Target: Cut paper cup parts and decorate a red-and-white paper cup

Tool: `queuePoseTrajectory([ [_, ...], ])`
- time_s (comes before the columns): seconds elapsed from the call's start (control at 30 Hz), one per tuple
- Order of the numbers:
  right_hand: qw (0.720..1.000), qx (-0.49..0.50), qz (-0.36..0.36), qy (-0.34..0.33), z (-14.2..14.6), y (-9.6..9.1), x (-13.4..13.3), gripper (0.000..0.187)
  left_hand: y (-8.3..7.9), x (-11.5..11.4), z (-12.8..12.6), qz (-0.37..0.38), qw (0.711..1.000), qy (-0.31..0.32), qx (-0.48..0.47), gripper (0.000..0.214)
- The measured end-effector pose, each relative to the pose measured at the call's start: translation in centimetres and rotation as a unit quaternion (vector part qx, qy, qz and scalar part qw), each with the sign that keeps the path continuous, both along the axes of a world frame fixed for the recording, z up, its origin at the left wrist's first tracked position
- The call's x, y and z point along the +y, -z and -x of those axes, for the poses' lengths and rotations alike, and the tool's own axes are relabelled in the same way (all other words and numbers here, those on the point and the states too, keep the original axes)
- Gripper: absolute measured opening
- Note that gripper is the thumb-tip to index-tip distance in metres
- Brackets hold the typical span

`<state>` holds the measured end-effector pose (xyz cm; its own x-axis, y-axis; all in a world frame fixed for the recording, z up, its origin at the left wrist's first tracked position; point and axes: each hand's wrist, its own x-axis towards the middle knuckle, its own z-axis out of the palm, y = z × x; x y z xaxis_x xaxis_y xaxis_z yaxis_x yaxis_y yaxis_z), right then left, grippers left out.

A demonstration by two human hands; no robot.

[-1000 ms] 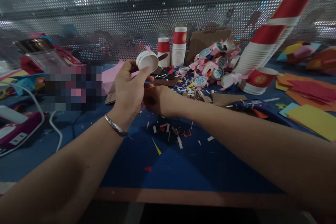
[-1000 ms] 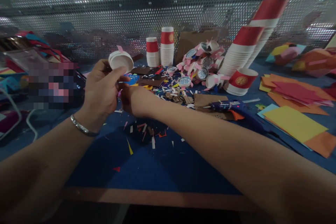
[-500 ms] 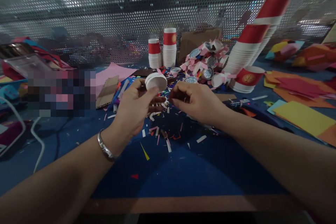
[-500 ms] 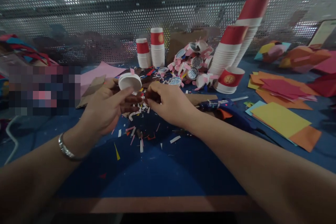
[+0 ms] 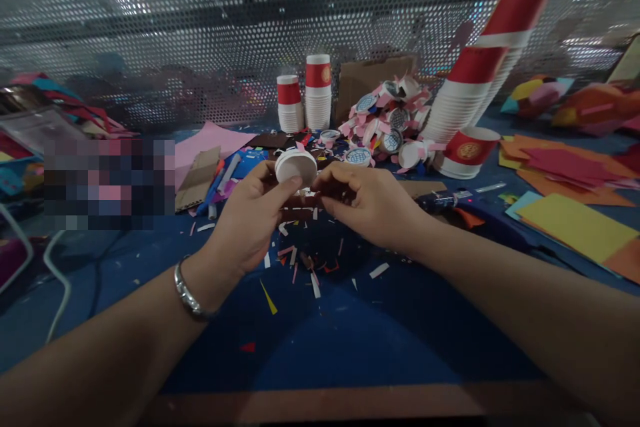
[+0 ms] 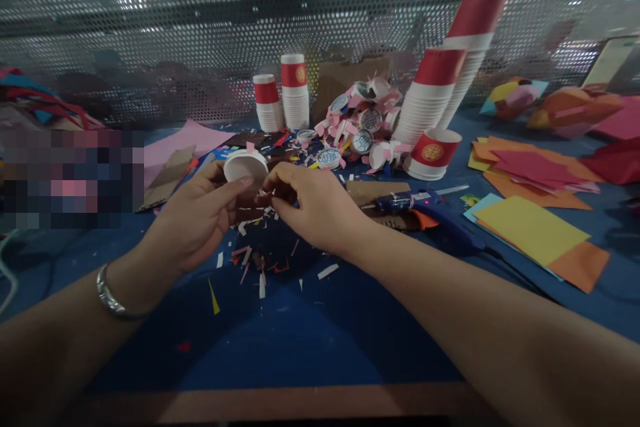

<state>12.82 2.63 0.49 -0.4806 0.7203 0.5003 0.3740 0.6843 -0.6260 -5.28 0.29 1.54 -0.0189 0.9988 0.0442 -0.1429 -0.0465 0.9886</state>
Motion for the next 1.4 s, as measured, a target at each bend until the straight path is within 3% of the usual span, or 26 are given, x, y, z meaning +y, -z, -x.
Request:
queuePoseTrajectory([
  [0.27,1.0,-0.003,0.016,0.015,0.0,-0.3,-0.5,0.019,0.2,0.1,0.0,0.002,0.999,-0.003,-0.033,0.021],
  [0.57,0.999,-0.01,-0.03,0.027,0.0,-0.5,-0.6,0.023,-0.4,-0.3,-0.6,-0.001,0.996,-0.021,-0.082,0.015],
  [1.17,0.988,0.121,0.088,0.024,0.1,-0.3,-0.1,0.019,-0.4,-0.3,-0.5,0.01,0.986,0.02,-0.164,0.023],
  [1.4,0.988,0.105,0.109,0.013,0.2,0.0,-0.3,0.025,-1.0,-0.3,-0.6,0.054,0.98,0.009,-0.191,0.025],
])
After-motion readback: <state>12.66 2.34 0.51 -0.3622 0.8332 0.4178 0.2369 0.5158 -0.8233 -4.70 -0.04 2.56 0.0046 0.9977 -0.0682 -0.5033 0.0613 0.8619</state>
